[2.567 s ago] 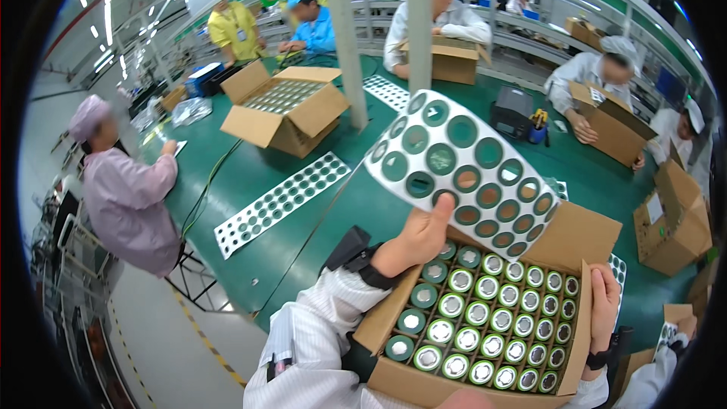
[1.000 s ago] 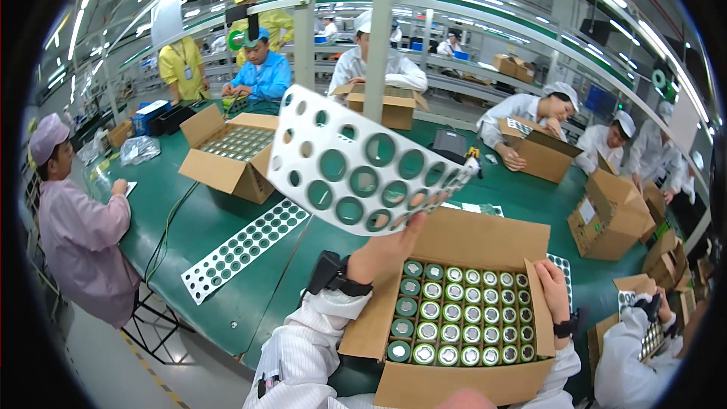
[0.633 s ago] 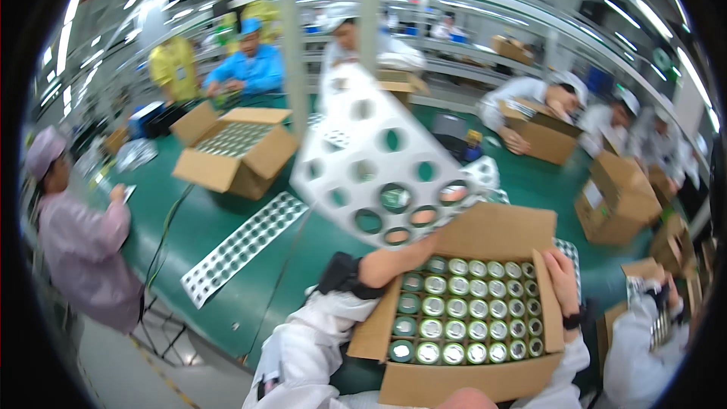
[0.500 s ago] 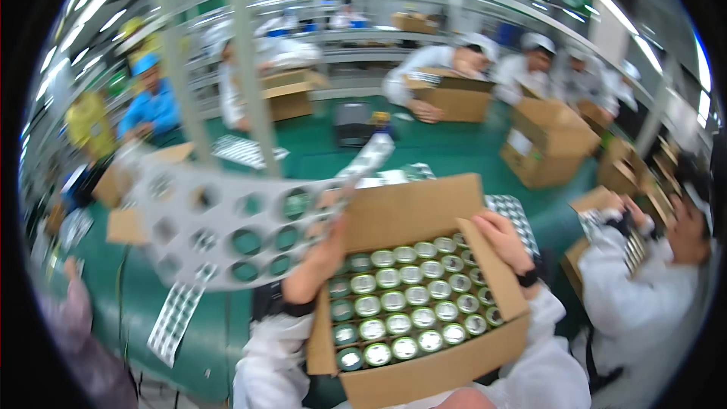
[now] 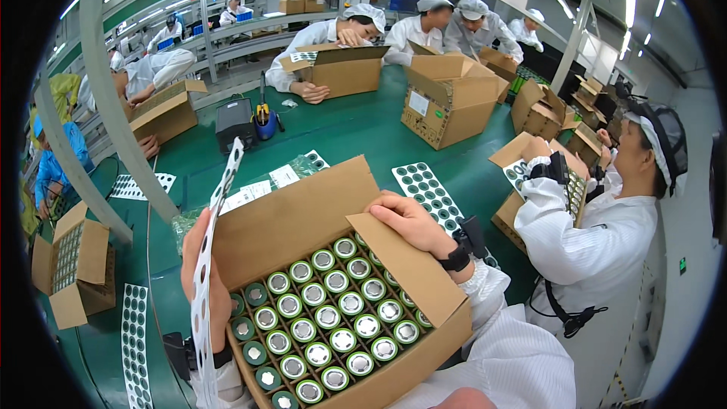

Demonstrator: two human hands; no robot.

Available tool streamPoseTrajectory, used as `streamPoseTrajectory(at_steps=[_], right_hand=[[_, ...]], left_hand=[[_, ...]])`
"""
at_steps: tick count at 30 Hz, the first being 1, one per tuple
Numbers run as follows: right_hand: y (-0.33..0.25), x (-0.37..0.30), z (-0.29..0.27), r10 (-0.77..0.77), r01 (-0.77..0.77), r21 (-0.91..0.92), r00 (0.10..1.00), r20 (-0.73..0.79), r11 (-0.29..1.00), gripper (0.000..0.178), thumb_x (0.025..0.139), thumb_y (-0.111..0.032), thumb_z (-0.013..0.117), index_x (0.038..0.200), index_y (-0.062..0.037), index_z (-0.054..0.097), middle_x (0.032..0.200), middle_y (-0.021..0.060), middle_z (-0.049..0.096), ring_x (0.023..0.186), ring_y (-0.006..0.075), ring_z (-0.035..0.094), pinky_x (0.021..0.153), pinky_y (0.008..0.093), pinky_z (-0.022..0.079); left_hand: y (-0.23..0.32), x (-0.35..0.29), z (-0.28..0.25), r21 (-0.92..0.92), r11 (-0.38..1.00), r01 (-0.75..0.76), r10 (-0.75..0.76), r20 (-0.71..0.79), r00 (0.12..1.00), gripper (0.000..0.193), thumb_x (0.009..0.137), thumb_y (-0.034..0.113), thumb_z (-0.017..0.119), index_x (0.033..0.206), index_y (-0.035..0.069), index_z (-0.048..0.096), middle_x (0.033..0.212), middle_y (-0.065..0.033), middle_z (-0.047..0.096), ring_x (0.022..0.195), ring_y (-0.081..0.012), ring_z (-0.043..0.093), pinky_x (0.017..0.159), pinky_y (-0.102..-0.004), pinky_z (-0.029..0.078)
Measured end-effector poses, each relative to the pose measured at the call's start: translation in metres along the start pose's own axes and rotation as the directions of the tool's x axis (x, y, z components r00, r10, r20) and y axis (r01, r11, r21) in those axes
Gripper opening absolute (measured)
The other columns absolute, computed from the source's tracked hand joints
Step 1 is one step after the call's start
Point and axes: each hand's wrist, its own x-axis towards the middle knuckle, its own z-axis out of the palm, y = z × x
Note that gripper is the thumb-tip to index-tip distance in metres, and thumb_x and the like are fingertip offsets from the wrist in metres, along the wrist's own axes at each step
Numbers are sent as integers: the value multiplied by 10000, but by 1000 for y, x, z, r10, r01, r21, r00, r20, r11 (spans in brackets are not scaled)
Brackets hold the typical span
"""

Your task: Applying stickers or insulation components to electronic battery cells in a factory assembly line.

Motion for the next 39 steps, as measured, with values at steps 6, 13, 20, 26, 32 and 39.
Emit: streamPoseTrajectory(at_steps=[6, 13, 20, 26, 32, 39], right_hand=[[-2, 2, -1, 6, -6, 2, 1000, 4, 1000, 254, 930, -214, 498, 945, 13, 611, 925, 31, 525, 814, 102, 509, 736, 234, 414], [-1, 3, -3, -5, 5, -10, 1000, -7, 1000, 259, 923, -221, 508, 957, 13, 614, 920, 36, 532, 810, 104, 516, 725, 234, 417], [3, 1, -2, -18, 17, -29, 1000, -23, 999, 269, 916, -227, 519, 951, 19, 621, 899, 39, 536, 787, 107, 520, 700, 242, 421], [1, 3, -3, 14, -14, -40, 1000, 6, 999, 246, 933, -218, 490, 971, -13, 621, 910, 24, 550, 853, 110, 519, 776, 241, 410], [-2, 5, 0, -15, 15, 14, 1000, -3, 1000, 256, 916, -223, 527, 966, 11, 618, 914, 34, 530, 816, 105, 519, 731, 241, 421], [2, -1, 1, 6, -6, 11, 1000, -5, 1000, 276, 915, -239, 524, 977, 14, 615, 935, 46, 542, 839, 116, 530, 744, 246, 424]], left_hand=[[-27, -11, -2, -35, 999, -15, 14, -29, 999, 429, 993, 284, 335, 1236, -44, 467, 1207, -126, 532, 1078, -213, 499, 952, -317, 354], [-42, -14, 2, -628, 747, 219, -371, -120, 921, 388, 1000, 276, 328, 1199, -48, 405, 1249, -139, 483, 1120, -182, 472, 973, -305, 358], [-33, -11, 9, -705, 690, 165, -372, -150, 916, 461, 995, 305, 333, 1244, -81, 372, 1265, -155, 468, 1141, -223, 473, 1003, -340, 355], [-45, -10, 4, -685, 706, 180, -385, -157, 910, 489, 988, 331, 348, 1226, -93, 399, 1242, -162, 493, 1125, -218, 489, 996, -330, 358], [-30, -7, 0, -693, 690, 211, -384, -103, 918, 522, 982, 356, 360, 1231, -102, 393, 1263, -166, 470, 1140, -207, 474, 1002, -325, 358], [-40, -16, 2, -693, 687, 221, -441, -156, 884, 473, 994, 327, 334, 1249, -69, 382, 1263, -159, 476, 1120, -209, 491, 949, -318, 390]])
